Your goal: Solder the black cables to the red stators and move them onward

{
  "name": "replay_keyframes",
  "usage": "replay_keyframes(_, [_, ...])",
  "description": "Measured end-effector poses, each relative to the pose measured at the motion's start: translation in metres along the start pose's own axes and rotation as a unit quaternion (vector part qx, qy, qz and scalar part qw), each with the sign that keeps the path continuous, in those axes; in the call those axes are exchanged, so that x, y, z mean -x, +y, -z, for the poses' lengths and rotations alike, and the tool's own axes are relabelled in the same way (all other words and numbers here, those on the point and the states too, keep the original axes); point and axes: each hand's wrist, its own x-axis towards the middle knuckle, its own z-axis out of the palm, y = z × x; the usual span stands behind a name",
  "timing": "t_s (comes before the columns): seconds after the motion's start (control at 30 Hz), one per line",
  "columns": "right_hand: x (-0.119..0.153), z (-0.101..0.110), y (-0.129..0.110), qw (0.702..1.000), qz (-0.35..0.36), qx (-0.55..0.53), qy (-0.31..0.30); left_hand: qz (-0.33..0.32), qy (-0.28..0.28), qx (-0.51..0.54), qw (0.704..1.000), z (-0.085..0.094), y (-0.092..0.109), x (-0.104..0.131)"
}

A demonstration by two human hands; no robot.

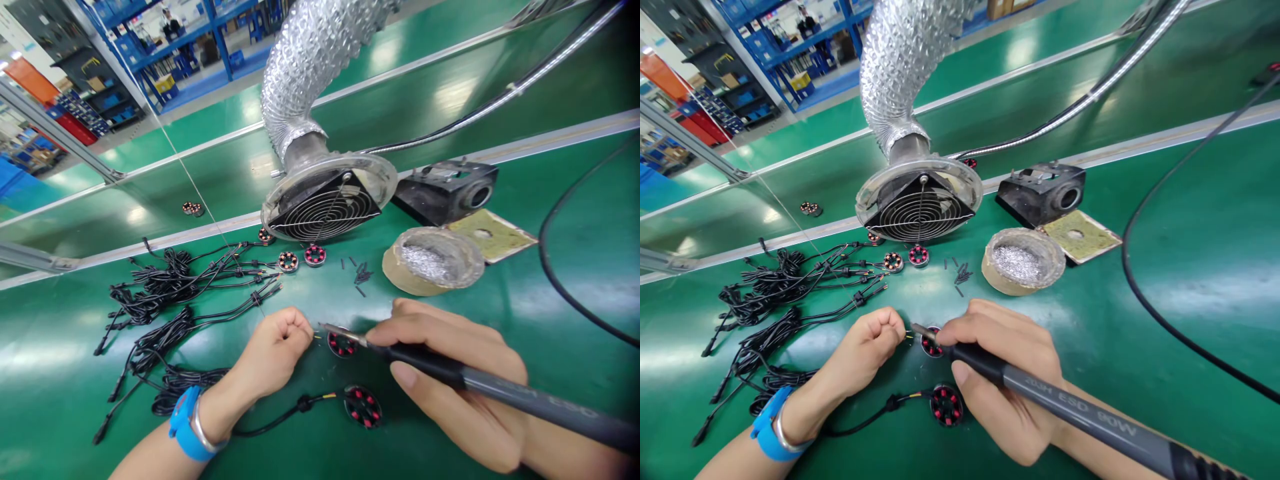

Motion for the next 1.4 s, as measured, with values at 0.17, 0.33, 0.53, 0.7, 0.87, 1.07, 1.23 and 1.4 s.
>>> replay_keyframes(0.17, [0.0, -0.003, 0.003, 0.999, 0.013, 0.022, 0.024, 0.002, -0.008, 0.008, 1.0, 0.0, 0.002, 0.0])
replay_keyframes(0.33, [-0.004, -0.019, 0.013, 0.998, 0.025, 0.054, 0.023, 0.008, -0.031, 0.033, 0.999, 0.001, 0.003, 0.001])
replay_keyframes(0.53, [-0.005, -0.037, 0.028, 0.995, 0.07, 0.036, -0.062, -0.008, -0.069, 0.026, 0.997, 0.004, 0.001, 0.003])
replay_keyframes(0.7, [-0.007, -0.039, 0.025, 0.994, 0.076, 0.053, -0.056, -0.072, -0.076, -0.081, 0.991, 0.008, 0.003, 0.009])
replay_keyframes(0.87, [-0.011, -0.037, 0.019, 0.994, 0.074, 0.04, -0.065, -0.074, -0.073, -0.063, 0.993, 0.008, 0.0, 0.008])
replay_keyframes(1.07, [-0.008, -0.042, 0.021, 0.996, 0.061, 0.032, -0.053, 0.001, -0.082, 0.062, 0.995, 0.001, 0.0, 0.003])
replay_keyframes(1.23, [-0.007, -0.038, 0.021, 0.998, 0.009, 0.03, -0.059, 0.014, -0.035, 0.059, 0.998, -0.004, 0.002, 0.003])
replay_keyframes(1.4, [-0.004, -0.04, 0.023, 0.995, -0.038, 0.045, -0.077, 0.003, -0.014, 0.026, 1.0, -0.006, 0.0, 0.003])
